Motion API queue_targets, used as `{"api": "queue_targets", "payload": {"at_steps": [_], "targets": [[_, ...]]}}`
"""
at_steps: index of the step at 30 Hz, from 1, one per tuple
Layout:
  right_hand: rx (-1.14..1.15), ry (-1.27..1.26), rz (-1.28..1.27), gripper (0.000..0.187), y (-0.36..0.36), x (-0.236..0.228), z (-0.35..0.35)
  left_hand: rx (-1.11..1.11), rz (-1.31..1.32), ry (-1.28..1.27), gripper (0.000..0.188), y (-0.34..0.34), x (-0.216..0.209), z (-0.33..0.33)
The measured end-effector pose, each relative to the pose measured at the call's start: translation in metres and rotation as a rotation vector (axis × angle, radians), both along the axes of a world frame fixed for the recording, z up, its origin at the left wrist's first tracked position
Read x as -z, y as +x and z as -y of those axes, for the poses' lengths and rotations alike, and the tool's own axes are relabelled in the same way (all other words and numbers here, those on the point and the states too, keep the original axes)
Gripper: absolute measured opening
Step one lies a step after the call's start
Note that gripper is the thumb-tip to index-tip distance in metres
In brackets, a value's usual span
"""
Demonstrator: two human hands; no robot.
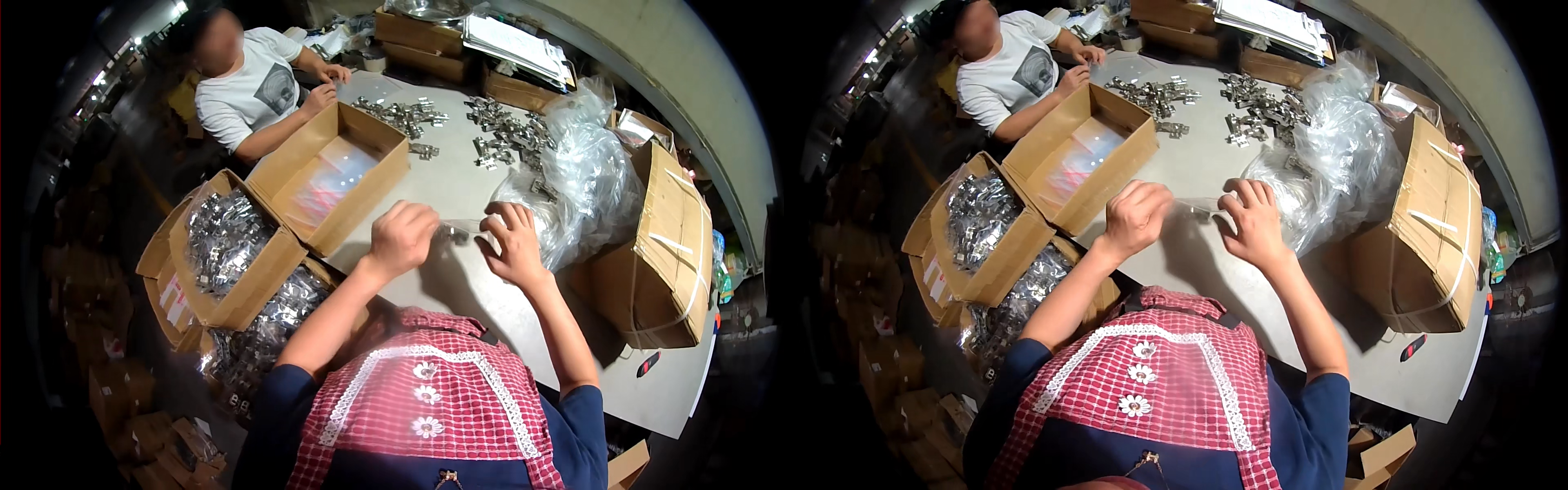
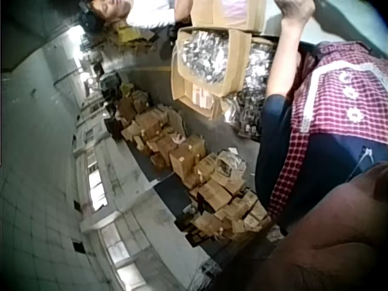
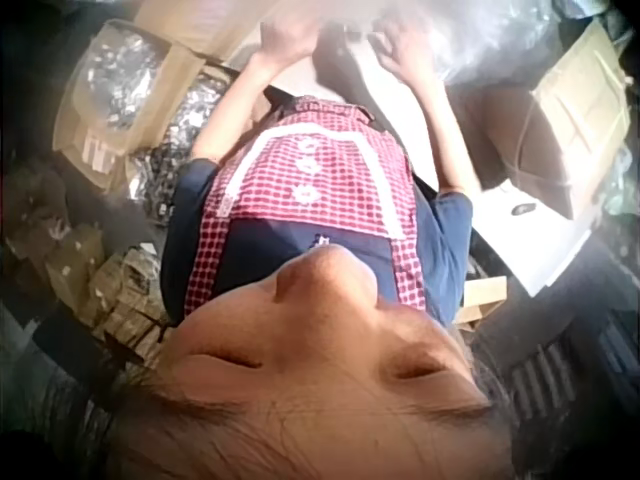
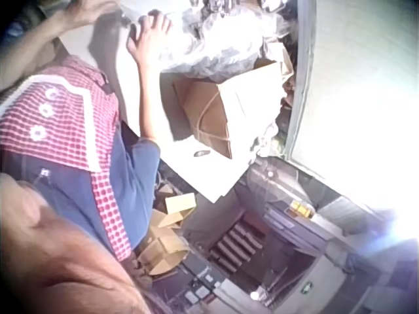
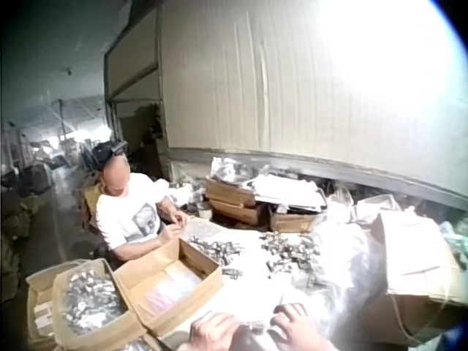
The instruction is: The person places metal hinges into plastic bags, seals the bags, and puts them into a cardboard box.
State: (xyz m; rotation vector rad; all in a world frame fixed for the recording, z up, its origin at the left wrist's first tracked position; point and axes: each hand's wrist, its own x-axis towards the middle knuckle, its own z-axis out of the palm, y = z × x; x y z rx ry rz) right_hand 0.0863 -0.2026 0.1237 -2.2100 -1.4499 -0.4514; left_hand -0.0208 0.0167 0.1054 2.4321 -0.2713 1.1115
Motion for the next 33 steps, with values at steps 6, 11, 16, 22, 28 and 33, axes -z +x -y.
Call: {"api": "queue_targets", "payload": {"at_steps": [6,11,16,22,28,33], "targets": [[-0.291,0.240,-0.535,0.027,-0.039,-0.041,-0.028,0.200,0.074,0.078,0.008,-0.023,-0.051,0.005],[-0.402,0.217,-0.538,0.013,-0.054,-0.064,-0.035,0.235,-0.073,0.042,0.006,-0.060,-0.092,0.000],[-0.518,0.199,-0.496,0.012,-0.057,-0.077,-0.053,0.204,-0.078,0.069,0.006,-0.075,-0.101,-0.010],[-0.602,0.179,-0.594,0.009,-0.052,-0.095,-0.063,0.168,0.026,-0.079,0.001,-0.083,-0.115,-0.023],[-0.476,0.267,-0.708,0.005,-0.023,-0.083,-0.059,-0.210,0.103,-0.149,0.009,-0.120,-0.131,-0.080],[-0.146,0.467,-1.132,0.003,0.022,-0.020,-0.059,-0.479,0.176,-0.094,0.010,-0.166,-0.164,-0.117]]}}
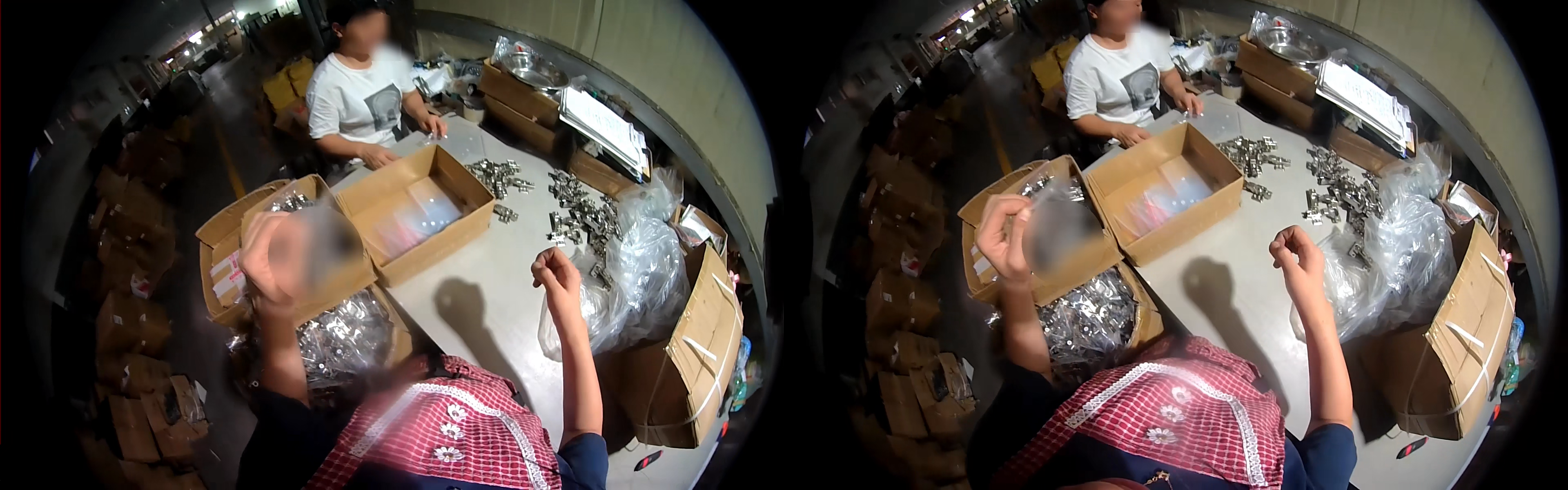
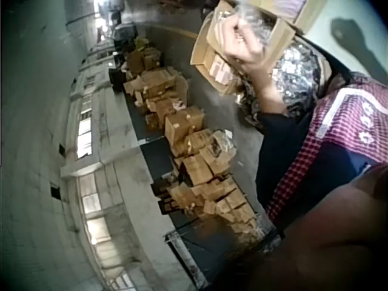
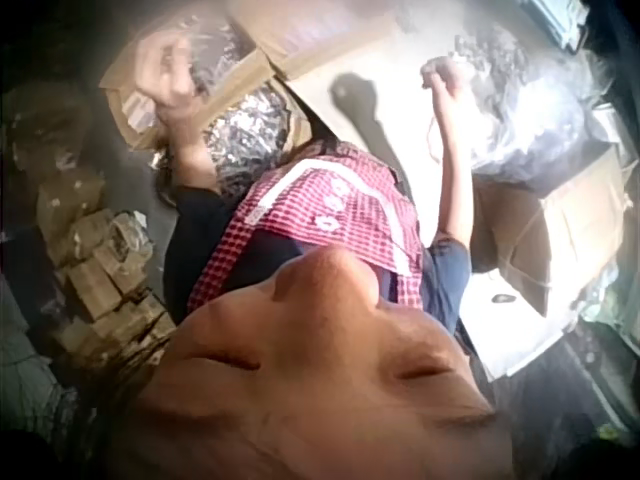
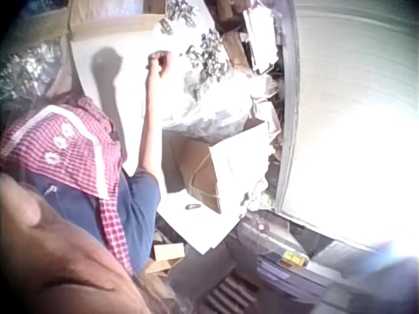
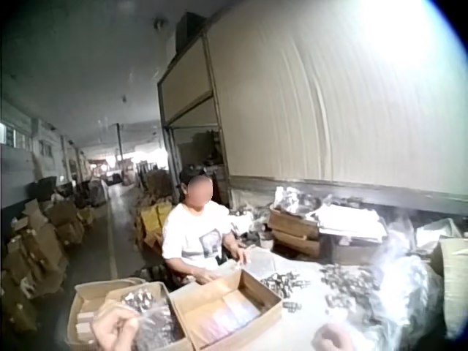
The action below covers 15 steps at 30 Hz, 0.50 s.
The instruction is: The person places metal hinges into plastic bags, seals the bags, and puts them into a cardboard box.
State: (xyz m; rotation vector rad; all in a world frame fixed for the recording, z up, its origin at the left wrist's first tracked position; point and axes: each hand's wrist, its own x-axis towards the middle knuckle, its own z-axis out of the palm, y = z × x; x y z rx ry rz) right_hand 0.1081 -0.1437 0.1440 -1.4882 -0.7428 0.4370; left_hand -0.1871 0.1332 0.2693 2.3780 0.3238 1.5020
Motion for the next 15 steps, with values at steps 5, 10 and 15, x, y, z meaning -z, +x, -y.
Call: {"api": "queue_targets", "payload": {"at_steps": [5,10,15], "targets": [[-0.082,-0.179,-0.113,0.011,-0.001,0.078,0.000,0.026,-0.071,-0.183,0.004,0.076,0.040,-0.022],[-0.215,-0.317,-0.007,0.016,-0.024,0.087,-0.009,-0.197,-0.882,-0.221,0.024,0.232,0.168,-0.069],[-0.051,-0.330,0.042,0.025,-0.027,0.062,0.008,-0.386,-0.926,0.210,0.020,0.265,0.308,-0.136]]}}
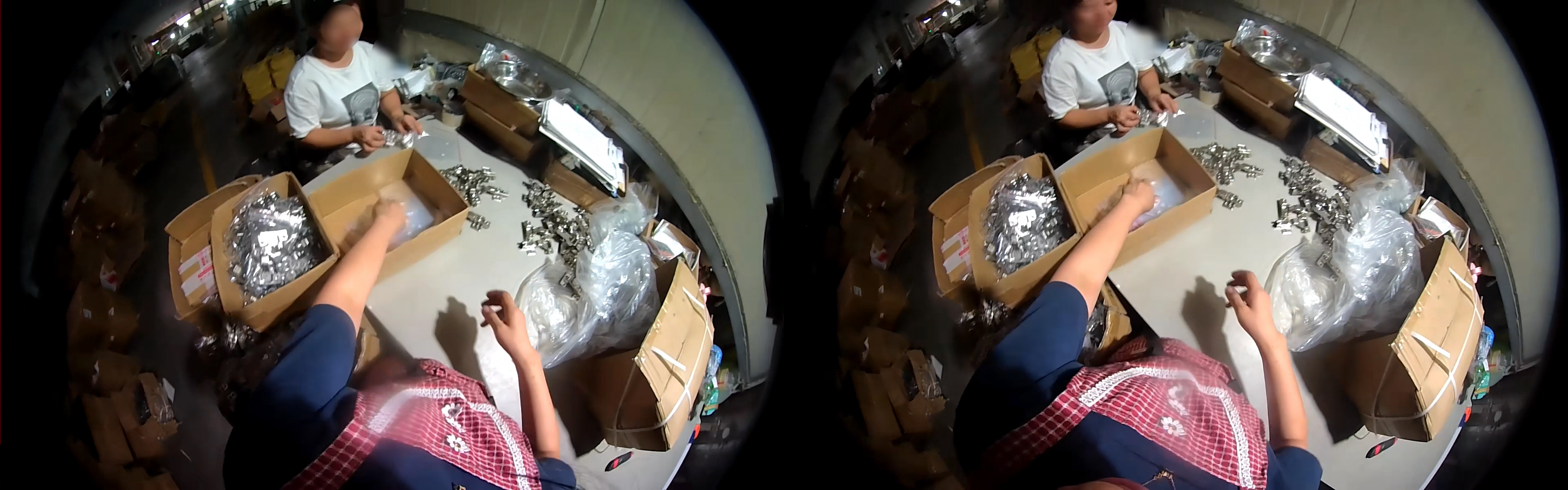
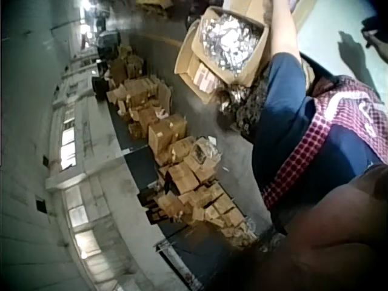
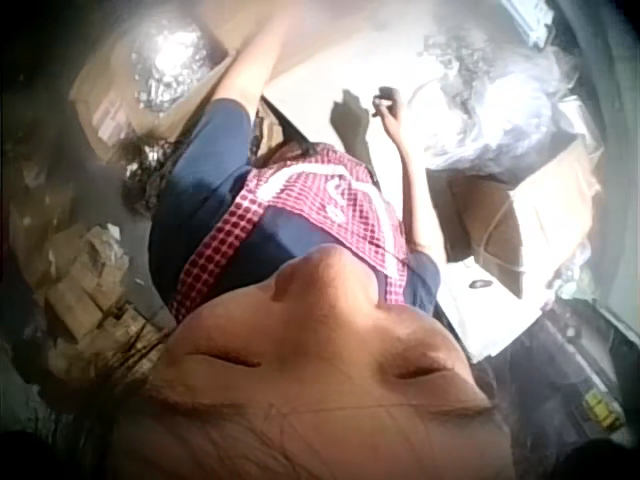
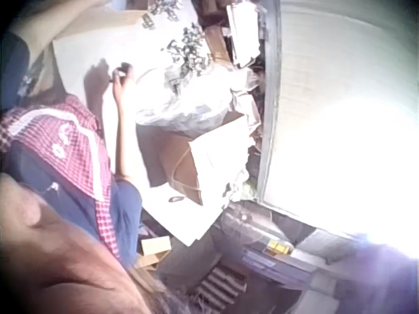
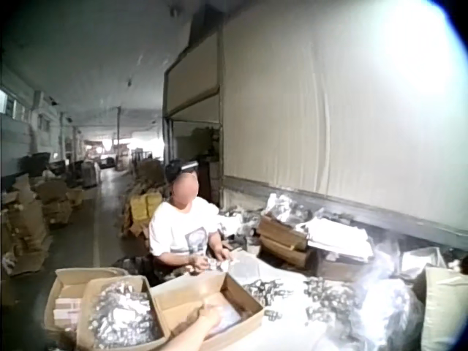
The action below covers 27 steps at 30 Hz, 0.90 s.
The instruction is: The person places metal hinges into plastic bags, seals the bags, and puts them into a cardboard box.
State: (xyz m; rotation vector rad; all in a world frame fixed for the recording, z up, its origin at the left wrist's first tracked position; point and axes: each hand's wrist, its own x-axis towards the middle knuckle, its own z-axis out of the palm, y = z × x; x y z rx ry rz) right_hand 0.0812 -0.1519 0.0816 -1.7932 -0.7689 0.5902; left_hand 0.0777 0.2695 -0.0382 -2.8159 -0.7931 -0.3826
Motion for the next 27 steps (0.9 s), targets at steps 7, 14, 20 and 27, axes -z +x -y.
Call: {"api": "queue_targets", "payload": {"at_steps": [7,14,20,27], "targets": [[0.235,0.015,-0.149,0.019,0.032,0.060,0.060,0.061,0.009,-0.261,0.041,0.017,-0.068,0.055],[0.051,0.102,0.710,0.059,-0.017,-0.042,-0.050,0.136,0.185,-0.726,0.066,-0.044,-0.168,0.162],[-0.097,0.144,0.256,0.045,-0.016,-0.043,-0.058,0.246,0.291,-1.110,0.062,-0.084,-0.195,0.200],[-0.048,0.109,0.486,0.050,-0.023,-0.036,-0.034,0.422,0.448,-1.345,0.035,-0.087,-0.156,0.226]]}}
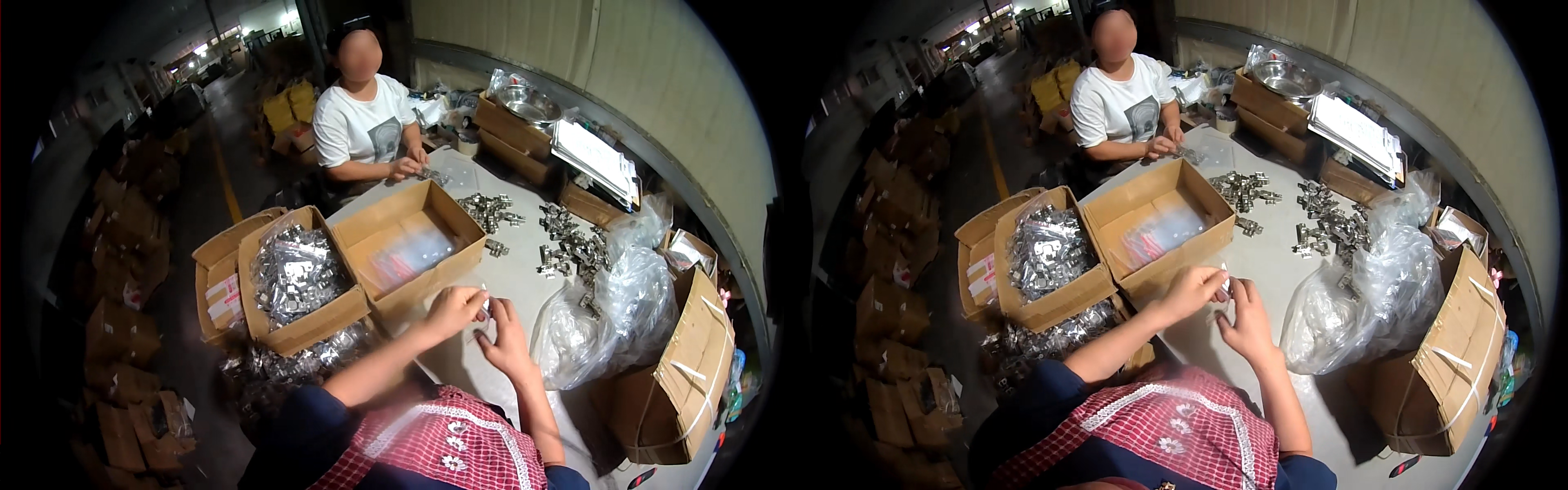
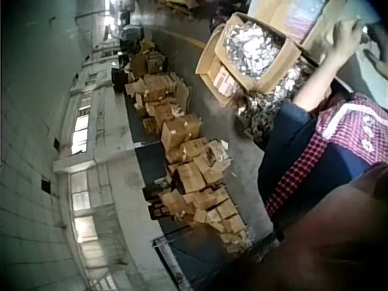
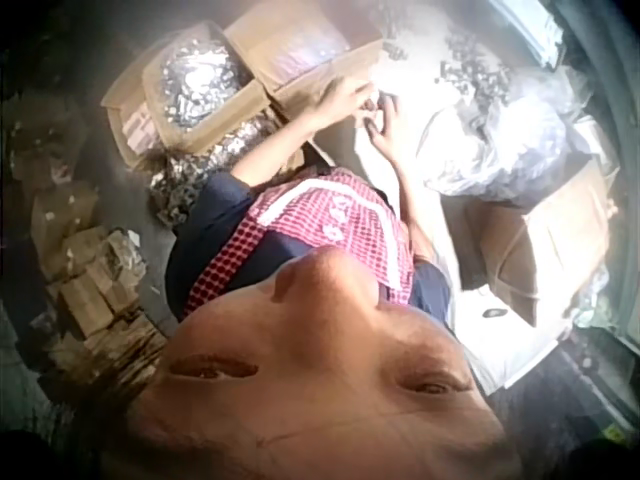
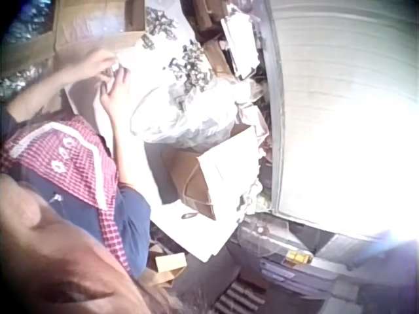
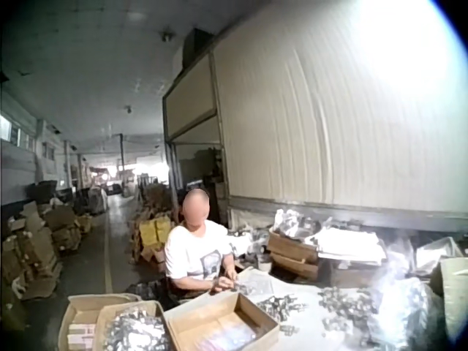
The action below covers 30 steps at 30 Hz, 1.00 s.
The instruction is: The person places metal hinges into plastic bags, seals the bags, and puts them into a cardboard box.
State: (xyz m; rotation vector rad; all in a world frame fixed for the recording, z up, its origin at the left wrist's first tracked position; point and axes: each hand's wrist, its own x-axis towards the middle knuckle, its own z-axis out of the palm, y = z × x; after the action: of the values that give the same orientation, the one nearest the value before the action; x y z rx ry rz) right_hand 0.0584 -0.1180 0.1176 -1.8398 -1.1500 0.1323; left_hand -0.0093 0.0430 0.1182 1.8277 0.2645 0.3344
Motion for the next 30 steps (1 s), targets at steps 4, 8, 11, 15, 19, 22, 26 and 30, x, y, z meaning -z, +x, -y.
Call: {"api": "queue_targets", "payload": {"at_steps": [4,8,11,15,19,22,26,30], "targets": [[-0.070,-0.232,-0.124,0.089,-0.008,-0.017,0.013,-0.102,0.105,0.128,0.034,-0.002,-0.004,0.020],[0.049,-0.126,-0.021,0.070,-0.005,0.006,0.018,-0.116,0.051,0.301,0.034,0.003,0.001,0.024],[0.115,-0.005,-0.209,0.058,-0.002,0.016,0.020,-0.030,0.064,0.183,0.029,-0.001,-0.010,0.030],[0.061,0.210,-0.714,0.033,-0.007,0.020,0.025,-0.150,0.306,0.306,0.026,-0.004,-0.020,0.030],[0.010,0.194,-0.828,0.015,-0.006,0.018,0.037,-0.003,0.271,0.557,0.007,-0.005,-0.007,0.019],[0.136,0.002,-0.668,0.010,0.001,0.011,0.053,0.039,0.211,0.639,0.006,-0.006,-0.008,0.022],[-0.042,-0.119,-0.650,0.012,0.001,0.003,0.062,0.069,0.190,0.701,0.007,-0.001,-0.001,0.030],[-0.025,-0.207,-0.730,0.017,-0.002,0.009,0.065,0.134,0.228,0.615,0.006,0.001,0.004,0.042]]}}
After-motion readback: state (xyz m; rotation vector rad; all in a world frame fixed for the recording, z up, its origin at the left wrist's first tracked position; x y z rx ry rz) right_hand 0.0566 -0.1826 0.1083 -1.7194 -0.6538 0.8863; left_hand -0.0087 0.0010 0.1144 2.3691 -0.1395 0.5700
